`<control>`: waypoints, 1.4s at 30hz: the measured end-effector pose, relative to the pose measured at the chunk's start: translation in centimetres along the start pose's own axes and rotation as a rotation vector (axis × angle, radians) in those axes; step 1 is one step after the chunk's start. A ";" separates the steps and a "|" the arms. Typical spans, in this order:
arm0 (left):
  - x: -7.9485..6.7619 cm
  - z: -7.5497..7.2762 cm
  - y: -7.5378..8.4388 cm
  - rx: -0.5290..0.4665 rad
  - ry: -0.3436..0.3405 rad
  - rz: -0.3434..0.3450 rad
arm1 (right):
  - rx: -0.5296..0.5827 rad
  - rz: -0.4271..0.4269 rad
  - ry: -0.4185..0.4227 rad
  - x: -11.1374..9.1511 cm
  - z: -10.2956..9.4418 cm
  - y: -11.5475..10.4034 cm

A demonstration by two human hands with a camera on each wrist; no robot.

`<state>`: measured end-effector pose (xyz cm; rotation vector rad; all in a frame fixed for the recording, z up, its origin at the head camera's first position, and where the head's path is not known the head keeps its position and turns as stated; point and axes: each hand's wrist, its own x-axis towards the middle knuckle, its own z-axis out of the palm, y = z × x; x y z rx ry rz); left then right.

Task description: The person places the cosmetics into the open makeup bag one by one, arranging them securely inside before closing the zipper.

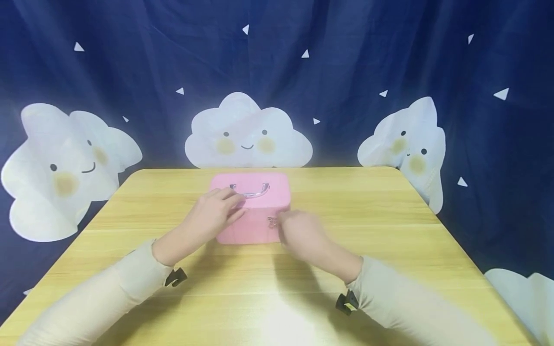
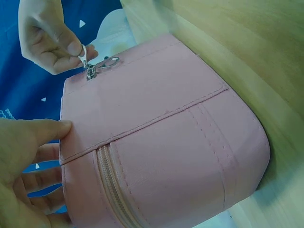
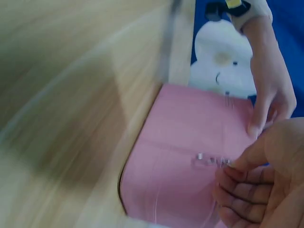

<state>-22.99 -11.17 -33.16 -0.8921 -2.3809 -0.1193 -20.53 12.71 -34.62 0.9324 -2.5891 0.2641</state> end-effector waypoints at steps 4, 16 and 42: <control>-0.2 0.4 -0.3 -0.025 0.012 -0.006 | -0.006 0.039 0.002 0.5 0.4 -1.4; -1.5 0.8 -2.9 -0.170 0.021 0.027 | 0.123 0.027 0.060 0.4 -0.9 -0.1; -3.9 1.0 -7.8 -0.330 0.028 0.148 | 0.153 -0.363 0.356 1.4 1.8 6.6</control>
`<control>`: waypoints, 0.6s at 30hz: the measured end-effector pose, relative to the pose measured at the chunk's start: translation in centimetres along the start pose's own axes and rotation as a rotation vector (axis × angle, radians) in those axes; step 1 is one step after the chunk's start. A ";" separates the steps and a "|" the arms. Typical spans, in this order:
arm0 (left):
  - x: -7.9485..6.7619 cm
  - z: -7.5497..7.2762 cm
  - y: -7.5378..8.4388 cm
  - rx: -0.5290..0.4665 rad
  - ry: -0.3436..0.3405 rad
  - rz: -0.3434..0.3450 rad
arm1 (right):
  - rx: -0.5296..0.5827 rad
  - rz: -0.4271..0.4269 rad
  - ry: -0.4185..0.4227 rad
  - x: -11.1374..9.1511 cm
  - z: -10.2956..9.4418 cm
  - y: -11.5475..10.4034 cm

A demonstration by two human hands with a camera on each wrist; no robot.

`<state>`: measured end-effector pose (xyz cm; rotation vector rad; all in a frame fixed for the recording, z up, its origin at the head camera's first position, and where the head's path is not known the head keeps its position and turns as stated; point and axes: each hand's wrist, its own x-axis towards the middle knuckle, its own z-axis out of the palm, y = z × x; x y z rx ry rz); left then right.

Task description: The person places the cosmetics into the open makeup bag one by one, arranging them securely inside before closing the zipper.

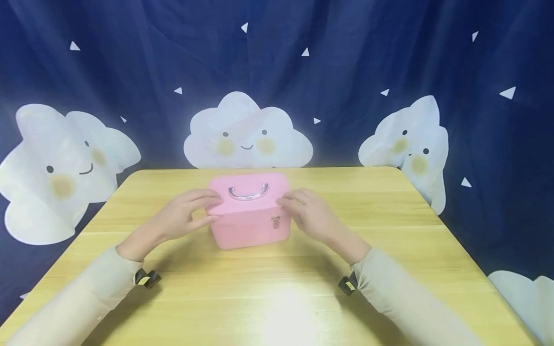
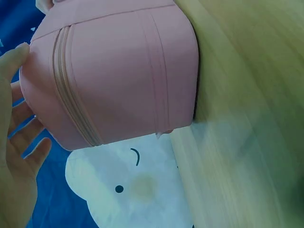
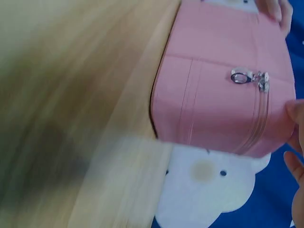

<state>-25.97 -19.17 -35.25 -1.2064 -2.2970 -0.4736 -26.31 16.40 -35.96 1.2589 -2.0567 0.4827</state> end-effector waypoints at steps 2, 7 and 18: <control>-0.1 -0.1 0.2 -0.009 0.026 0.059 | 0.008 -0.008 0.003 -0.1 0.0 0.7; 0.0 -0.1 0.8 -0.035 0.059 0.188 | 0.008 -0.019 0.022 -0.4 0.4 2.2; 0.0 -0.4 -0.3 -0.038 0.006 0.154 | 0.012 0.031 0.037 0.5 1.0 4.2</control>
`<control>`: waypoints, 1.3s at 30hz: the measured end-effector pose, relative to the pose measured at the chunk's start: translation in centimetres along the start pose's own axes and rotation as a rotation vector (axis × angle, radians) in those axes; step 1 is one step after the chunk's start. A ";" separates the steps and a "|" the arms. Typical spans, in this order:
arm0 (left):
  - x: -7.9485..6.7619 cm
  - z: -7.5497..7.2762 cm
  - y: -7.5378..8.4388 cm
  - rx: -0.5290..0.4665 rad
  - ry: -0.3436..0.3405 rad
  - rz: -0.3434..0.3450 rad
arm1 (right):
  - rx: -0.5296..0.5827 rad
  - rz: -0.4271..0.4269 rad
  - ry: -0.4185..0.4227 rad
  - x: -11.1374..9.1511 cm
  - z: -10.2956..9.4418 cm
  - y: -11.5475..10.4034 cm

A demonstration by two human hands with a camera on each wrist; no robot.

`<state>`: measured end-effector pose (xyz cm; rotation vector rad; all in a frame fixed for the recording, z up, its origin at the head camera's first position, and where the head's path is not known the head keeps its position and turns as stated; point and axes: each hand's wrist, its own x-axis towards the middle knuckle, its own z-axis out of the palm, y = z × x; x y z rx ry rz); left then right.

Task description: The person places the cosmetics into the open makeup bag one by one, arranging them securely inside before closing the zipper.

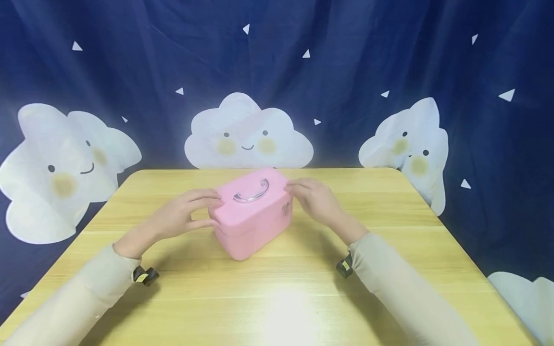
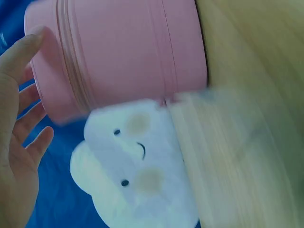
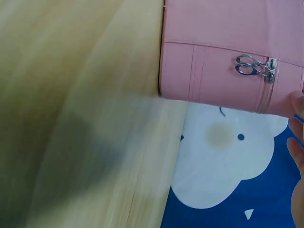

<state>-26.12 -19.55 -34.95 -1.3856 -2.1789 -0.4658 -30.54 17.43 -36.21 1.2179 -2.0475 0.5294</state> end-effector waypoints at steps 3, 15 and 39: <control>-0.2 -0.1 -0.1 -0.005 -0.004 -0.009 | -0.007 0.047 -0.005 0.3 0.3 0.5; 0.7 1.4 3.4 -0.002 0.094 0.071 | -0.088 0.225 -0.150 2.2 -0.2 0.4; 5.0 4.0 8.4 0.017 0.006 0.206 | 0.049 -0.049 -0.076 -2.4 -3.6 -9.8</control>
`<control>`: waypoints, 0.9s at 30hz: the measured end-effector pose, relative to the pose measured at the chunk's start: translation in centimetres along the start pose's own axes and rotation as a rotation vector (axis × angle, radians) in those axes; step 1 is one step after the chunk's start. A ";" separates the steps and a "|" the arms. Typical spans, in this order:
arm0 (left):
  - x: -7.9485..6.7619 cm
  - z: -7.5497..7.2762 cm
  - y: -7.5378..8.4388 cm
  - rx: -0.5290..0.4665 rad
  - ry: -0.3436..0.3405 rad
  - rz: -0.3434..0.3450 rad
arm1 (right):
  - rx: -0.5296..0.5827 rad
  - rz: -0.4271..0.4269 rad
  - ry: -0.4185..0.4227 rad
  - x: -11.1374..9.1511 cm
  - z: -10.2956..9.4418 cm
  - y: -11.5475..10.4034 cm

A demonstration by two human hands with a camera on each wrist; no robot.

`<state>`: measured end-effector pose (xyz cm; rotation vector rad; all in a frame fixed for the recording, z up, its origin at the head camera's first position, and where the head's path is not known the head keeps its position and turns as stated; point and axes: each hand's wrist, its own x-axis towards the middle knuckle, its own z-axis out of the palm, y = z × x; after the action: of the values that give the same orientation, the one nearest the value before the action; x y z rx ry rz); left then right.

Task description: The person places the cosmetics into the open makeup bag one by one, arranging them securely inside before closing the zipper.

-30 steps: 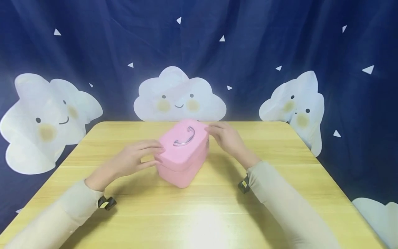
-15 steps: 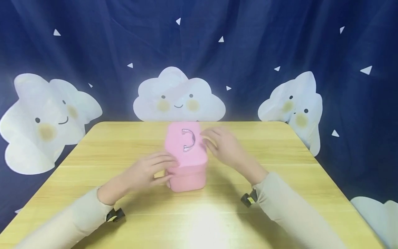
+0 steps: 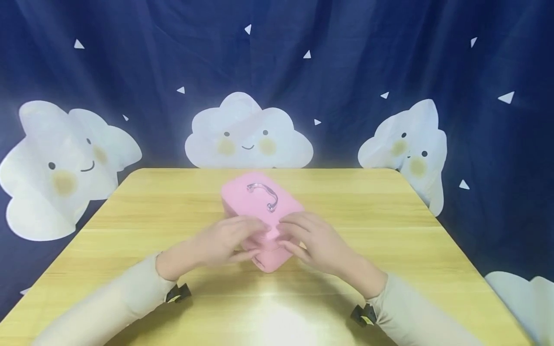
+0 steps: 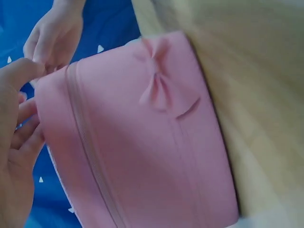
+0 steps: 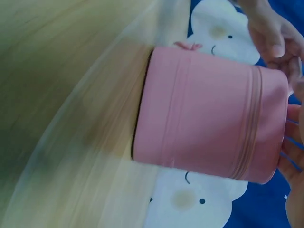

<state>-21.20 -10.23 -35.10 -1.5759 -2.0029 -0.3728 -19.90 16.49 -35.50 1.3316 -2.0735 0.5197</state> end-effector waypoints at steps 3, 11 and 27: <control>-0.1 -0.2 -0.9 0.005 0.024 0.007 | -0.013 -0.020 0.000 -0.4 -0.1 0.2; -2.1 -1.6 -4.2 0.003 0.013 -0.136 | 0.010 0.047 0.001 -1.2 -0.8 1.4; -4.9 -2.3 -4.8 -0.006 -0.005 -0.232 | 0.005 0.203 -0.016 -1.9 -1.3 4.9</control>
<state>-24.47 -16.69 -35.50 -1.3521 -2.1967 -0.4641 -23.40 20.56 -35.84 1.1372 -2.2344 0.6020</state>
